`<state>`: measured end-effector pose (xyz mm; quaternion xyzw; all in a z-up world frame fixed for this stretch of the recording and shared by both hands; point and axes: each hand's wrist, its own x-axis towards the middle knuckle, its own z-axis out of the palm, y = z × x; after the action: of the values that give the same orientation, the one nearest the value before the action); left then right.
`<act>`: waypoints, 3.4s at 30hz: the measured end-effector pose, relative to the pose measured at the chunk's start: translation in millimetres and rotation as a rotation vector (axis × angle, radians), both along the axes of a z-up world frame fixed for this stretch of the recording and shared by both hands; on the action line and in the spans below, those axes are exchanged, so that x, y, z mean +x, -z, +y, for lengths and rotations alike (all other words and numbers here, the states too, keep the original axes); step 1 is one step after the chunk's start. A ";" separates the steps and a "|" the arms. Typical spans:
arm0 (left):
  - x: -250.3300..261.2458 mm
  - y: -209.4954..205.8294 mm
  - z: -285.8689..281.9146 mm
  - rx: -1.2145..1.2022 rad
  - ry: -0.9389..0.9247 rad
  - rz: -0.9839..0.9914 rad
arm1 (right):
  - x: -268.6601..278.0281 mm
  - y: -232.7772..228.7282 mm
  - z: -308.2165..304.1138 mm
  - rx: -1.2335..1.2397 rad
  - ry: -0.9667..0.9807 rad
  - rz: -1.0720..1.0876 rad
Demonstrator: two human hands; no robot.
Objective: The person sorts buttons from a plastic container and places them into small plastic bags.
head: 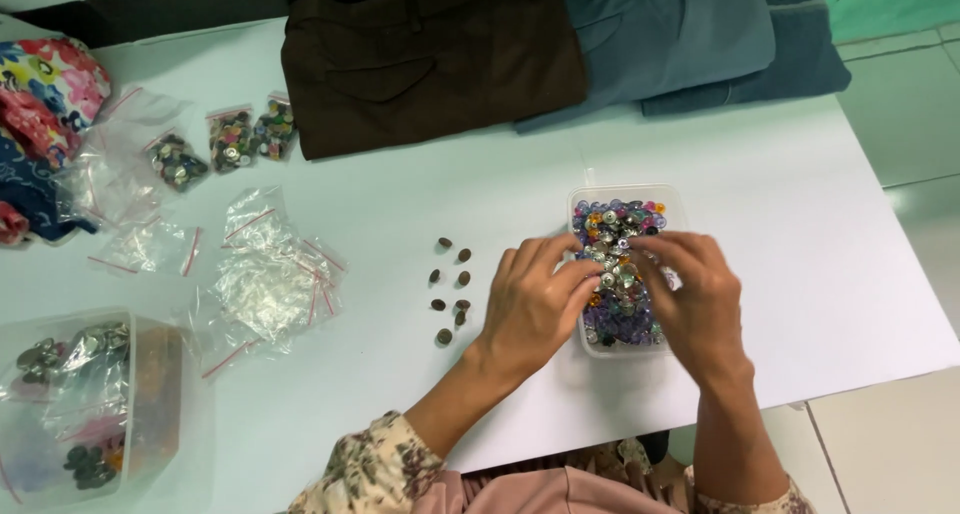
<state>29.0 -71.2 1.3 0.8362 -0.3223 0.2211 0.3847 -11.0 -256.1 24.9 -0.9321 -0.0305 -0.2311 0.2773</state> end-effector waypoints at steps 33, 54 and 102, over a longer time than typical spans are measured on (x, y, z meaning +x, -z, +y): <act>51.5 42.4 -81.5 0.333 0.013 0.135 | 47.9 49.1 -54.6 0.217 0.059 0.061; 48.0 35.7 -83.5 0.257 0.055 0.215 | 33.5 47.3 -54.1 0.368 0.078 0.045; -33.9 39.4 279.6 -0.127 -0.721 0.483 | 79.5 64.1 280.8 -0.140 -0.607 -0.036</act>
<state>-4.9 208.4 -38.1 0.8975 0.1039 0.1587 0.3980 68.5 24.7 -39.1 -0.8931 -0.3279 -0.1515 0.2681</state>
